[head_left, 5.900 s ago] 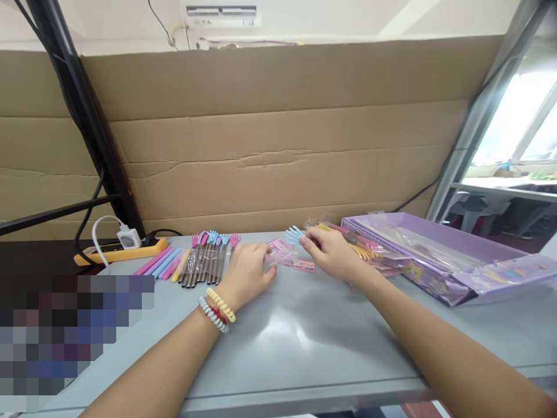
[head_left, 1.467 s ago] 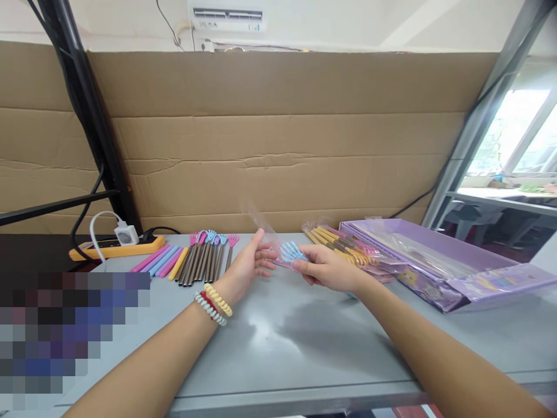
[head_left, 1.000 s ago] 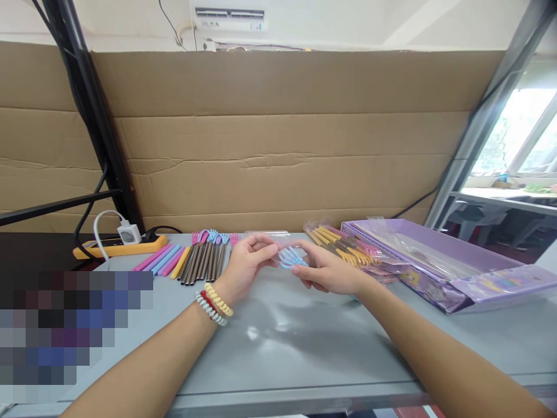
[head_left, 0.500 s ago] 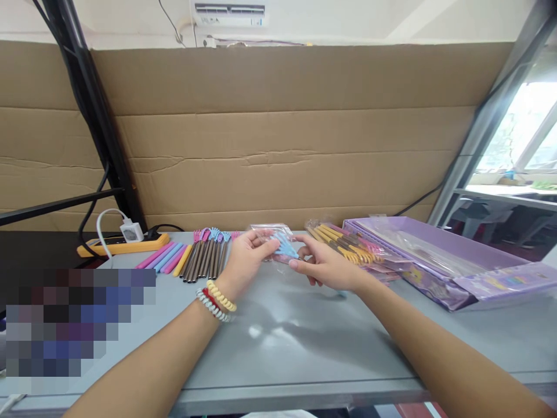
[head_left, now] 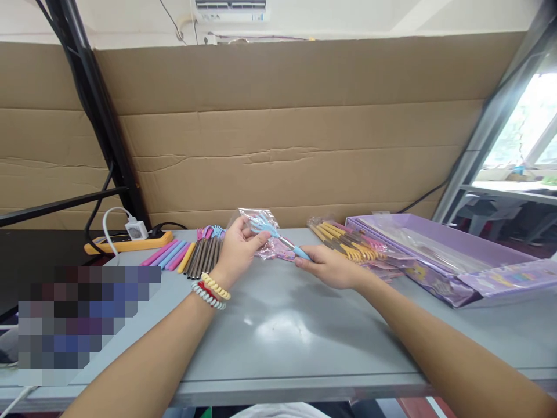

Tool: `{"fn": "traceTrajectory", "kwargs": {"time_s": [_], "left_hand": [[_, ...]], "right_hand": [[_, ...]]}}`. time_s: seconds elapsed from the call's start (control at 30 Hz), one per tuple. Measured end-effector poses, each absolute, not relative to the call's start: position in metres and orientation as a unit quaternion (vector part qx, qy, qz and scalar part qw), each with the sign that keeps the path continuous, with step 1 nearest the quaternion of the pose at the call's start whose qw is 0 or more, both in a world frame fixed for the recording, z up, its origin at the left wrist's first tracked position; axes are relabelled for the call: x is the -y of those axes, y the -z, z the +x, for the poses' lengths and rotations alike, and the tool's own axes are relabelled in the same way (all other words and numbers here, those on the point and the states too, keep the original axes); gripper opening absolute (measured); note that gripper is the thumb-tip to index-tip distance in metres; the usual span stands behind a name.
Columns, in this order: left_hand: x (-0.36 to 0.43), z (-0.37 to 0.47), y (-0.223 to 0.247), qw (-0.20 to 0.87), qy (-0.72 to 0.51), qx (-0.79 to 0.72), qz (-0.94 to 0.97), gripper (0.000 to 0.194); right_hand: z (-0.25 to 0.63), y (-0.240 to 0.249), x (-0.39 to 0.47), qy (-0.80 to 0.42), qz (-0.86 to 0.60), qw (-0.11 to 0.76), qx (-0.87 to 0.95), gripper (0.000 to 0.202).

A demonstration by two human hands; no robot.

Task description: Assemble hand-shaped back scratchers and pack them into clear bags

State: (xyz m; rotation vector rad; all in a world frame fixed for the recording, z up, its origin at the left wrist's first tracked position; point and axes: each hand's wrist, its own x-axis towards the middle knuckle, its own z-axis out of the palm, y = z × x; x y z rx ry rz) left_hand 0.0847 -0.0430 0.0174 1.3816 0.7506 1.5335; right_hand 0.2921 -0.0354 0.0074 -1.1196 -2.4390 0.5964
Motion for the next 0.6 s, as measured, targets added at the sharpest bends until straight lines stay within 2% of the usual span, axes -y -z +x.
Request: {"fn": "traceTrajectory", "kwargs": {"time_s": [0.33, 0.6], "left_hand": [[0.045, 0.094, -0.009, 0.448, -0.587, -0.351, 0.576, 0.034], [0.047, 0.097, -0.008, 0.381, -0.611, -0.357, 0.595, 0.025]], "right_hand": [[0.282, -0.002, 0.041, -0.2, -0.391, 0.253, 0.862, 0.031], [0.272, 0.001, 0.05, -0.22, -0.381, 0.302, 0.846, 0.041]]}}
